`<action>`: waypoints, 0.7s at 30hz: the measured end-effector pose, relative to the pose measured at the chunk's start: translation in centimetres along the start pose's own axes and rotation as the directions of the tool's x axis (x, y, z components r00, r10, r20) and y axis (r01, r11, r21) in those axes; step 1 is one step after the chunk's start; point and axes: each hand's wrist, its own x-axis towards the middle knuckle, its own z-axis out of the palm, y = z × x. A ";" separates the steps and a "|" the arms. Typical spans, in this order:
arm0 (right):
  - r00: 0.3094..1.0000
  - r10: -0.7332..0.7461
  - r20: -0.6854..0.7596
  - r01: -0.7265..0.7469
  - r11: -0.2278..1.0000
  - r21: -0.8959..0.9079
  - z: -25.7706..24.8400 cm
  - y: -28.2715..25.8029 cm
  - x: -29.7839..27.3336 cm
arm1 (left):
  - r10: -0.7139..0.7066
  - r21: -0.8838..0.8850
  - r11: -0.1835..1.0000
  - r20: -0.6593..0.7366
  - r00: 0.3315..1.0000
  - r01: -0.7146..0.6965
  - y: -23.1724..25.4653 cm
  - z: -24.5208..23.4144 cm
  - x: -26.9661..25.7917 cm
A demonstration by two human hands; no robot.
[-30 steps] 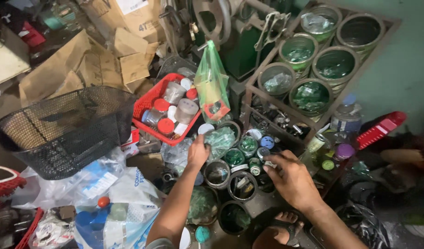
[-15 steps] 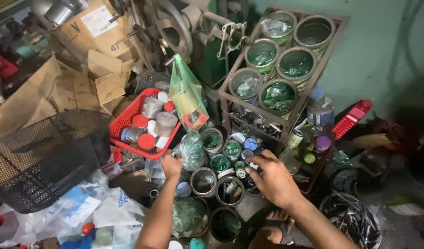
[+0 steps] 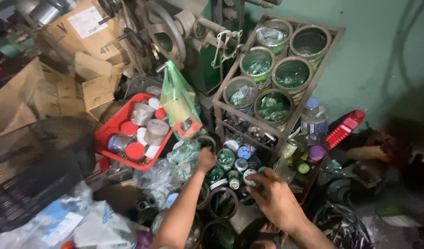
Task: The person cleans a metal engine part by hand using a green scouring pad. They repeatedly rub the part's surfaces and then place it on a drill press table. The person also handles several small, wrapped green items from a cluttered workbench.
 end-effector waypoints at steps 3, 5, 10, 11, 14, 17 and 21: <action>0.991 -0.110 -0.078 0.113 0.993 0.034 -0.1 0.9 0.3 | -0.045 0.188 0.982 0.261 0.964 -0.005 -2.8 4.6 3.7; 0.990 -0.101 -0.103 0.106 0.993 0.048 -0.4 0.8 0.5 | -0.094 0.154 0.987 0.311 0.946 0.047 -3.1 5.7 5.7; 0.999 -0.013 -0.042 0.020 0.987 0.160 -0.8 -1.0 0.9 | -0.330 -0.196 0.908 0.205 0.921 0.369 -0.4 3.2 4.3; 0.999 -0.010 -0.041 0.017 0.986 0.165 -0.7 -1.0 0.9 | -0.330 -0.192 0.915 0.146 0.933 0.354 0.0 2.2 3.2; 1.000 -0.016 -0.027 0.018 0.994 0.107 -0.4 -1.1 1.1 | -0.321 -0.181 0.934 -0.046 0.946 0.308 -0.1 -0.9 -0.6; 1.000 -0.016 -0.023 0.018 0.994 0.111 0.0 -1.0 1.0 | -0.308 -0.171 0.945 -0.177 0.935 0.279 3.5 -2.9 -1.5; 0.995 -0.088 -0.043 0.092 0.987 0.129 0.4 -0.7 1.1 | -0.131 -0.240 0.970 -0.350 0.928 0.046 9.1 -10.4 -3.3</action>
